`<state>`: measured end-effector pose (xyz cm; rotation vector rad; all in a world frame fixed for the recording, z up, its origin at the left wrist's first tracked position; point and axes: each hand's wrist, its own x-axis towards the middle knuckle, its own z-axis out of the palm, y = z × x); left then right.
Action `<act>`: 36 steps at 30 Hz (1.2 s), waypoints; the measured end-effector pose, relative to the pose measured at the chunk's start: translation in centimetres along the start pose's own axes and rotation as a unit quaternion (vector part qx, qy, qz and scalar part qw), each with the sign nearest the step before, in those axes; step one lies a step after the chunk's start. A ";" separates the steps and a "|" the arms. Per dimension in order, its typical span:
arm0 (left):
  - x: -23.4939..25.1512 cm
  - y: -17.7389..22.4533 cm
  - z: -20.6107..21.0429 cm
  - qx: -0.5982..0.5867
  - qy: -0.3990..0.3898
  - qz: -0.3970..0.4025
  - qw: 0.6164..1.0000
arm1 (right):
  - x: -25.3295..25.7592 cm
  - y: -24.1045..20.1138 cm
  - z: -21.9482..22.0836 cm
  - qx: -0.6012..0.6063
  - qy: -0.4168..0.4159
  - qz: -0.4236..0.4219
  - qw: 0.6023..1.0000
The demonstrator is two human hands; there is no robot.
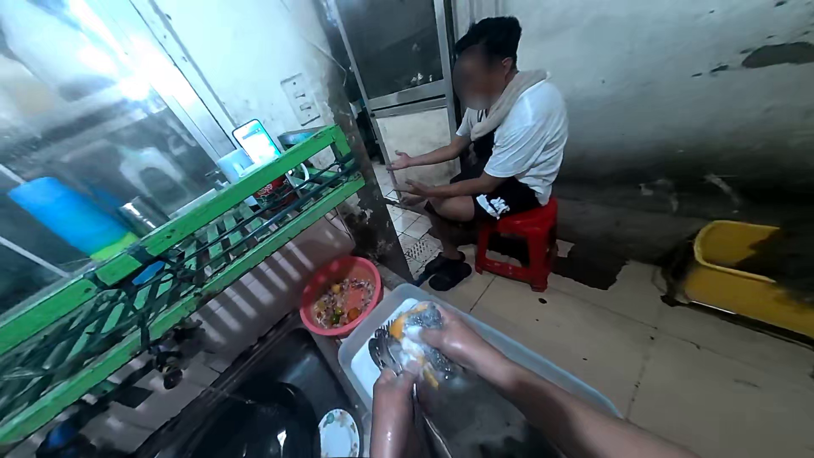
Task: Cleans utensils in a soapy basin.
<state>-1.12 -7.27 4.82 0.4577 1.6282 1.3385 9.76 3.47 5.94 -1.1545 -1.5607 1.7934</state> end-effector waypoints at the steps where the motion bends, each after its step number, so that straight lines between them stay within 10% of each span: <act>1: -0.1 0.0 0.0 -0.001 0.013 0.005 1.000 | -0.2 0.3 0.2 0.001 -0.027 -0.002 1.000; 17: -1.8 -0.3 -0.1 -0.042 0.037 0.024 0.998 | 1.1 -1.6 0.1 -0.274 -0.041 -0.074 0.958; 22: -2.2 -0.3 -0.7 -0.060 0.005 0.002 0.998 | 3.7 -1.3 -1.6 -0.031 0.045 -0.029 0.998; 27: -2.8 -0.3 -1.4 -0.093 -0.080 -0.018 0.992 | 1.8 -2.1 -1.4 -0.110 -0.054 -0.022 0.992; 32: -2.7 0.0 -0.9 -0.086 -0.001 0.003 0.996 | 2.6 -1.7 -2.3 0.130 0.101 -0.035 0.986; 36: -1.9 0.4 0.1 -0.074 0.029 0.024 0.997 | 0.2 -0.3 1.5 0.096 0.010 0.011 0.995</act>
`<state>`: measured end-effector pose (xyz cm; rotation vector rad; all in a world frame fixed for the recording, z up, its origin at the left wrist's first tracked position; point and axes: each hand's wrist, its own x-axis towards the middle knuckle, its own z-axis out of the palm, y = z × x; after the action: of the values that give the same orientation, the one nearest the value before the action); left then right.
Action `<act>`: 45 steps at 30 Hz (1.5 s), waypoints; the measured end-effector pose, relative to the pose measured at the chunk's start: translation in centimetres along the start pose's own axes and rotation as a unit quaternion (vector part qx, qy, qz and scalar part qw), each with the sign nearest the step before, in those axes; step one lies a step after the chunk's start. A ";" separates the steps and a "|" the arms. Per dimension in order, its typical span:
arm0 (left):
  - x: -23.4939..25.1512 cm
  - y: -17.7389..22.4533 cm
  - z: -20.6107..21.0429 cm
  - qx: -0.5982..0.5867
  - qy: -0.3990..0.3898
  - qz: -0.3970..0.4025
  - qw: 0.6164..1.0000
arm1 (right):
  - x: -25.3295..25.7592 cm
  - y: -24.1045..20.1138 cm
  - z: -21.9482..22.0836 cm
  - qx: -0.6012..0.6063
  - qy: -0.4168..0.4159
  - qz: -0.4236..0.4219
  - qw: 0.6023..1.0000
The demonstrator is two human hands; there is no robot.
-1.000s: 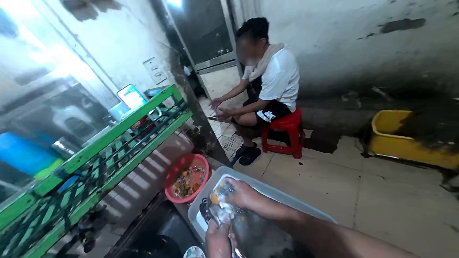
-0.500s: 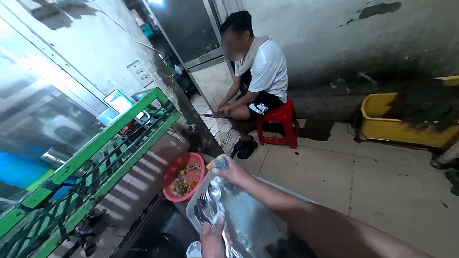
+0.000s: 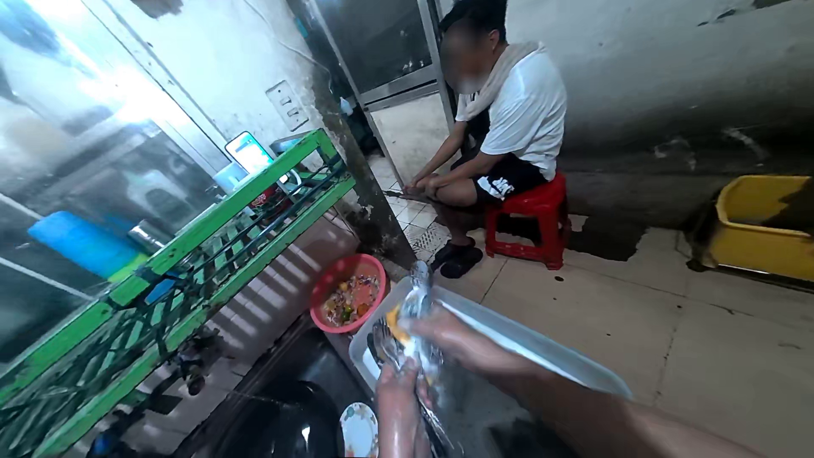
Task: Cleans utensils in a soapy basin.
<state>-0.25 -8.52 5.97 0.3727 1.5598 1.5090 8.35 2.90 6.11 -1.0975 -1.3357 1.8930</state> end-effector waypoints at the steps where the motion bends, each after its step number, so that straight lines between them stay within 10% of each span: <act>1: 0.0 0.2 0.0 -0.002 -0.002 -0.001 1.000 | -0.2 0.1 0.6 -0.042 -0.012 -0.005 0.999; 10: 1.4 -1.1 -2.5 -0.177 -0.073 0.021 0.981 | 0.0 -2.2 -1.9 -0.447 -0.281 0.098 0.844; 19: 2.8 0.5 -3.2 -0.196 -0.098 0.005 0.976 | -2.9 1.5 -2.1 -0.461 -0.449 0.031 0.765; 26: 1.5 1.5 -2.1 0.007 -0.073 -0.074 0.995 | -1.6 -1.9 -4.2 -0.279 -0.151 -0.004 0.948; 34: -0.1 1.0 -0.3 0.054 -0.041 -0.022 0.997 | -1.5 0.0 -2.7 -0.185 -0.085 -0.060 0.977; 41: -1.4 0.5 -0.1 0.117 -0.030 -0.043 0.992 | 0.5 -0.4 -2.4 -0.381 -0.026 -0.082 0.921; 45: -1.3 1.8 -0.8 0.074 -0.013 -0.036 0.997 | -1.3 0.6 -0.7 -0.243 -0.059 -0.076 0.965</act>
<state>-0.80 -9.60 7.99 0.4144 1.6510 1.3336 9.57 1.96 5.80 -1.0782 -1.9623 1.5795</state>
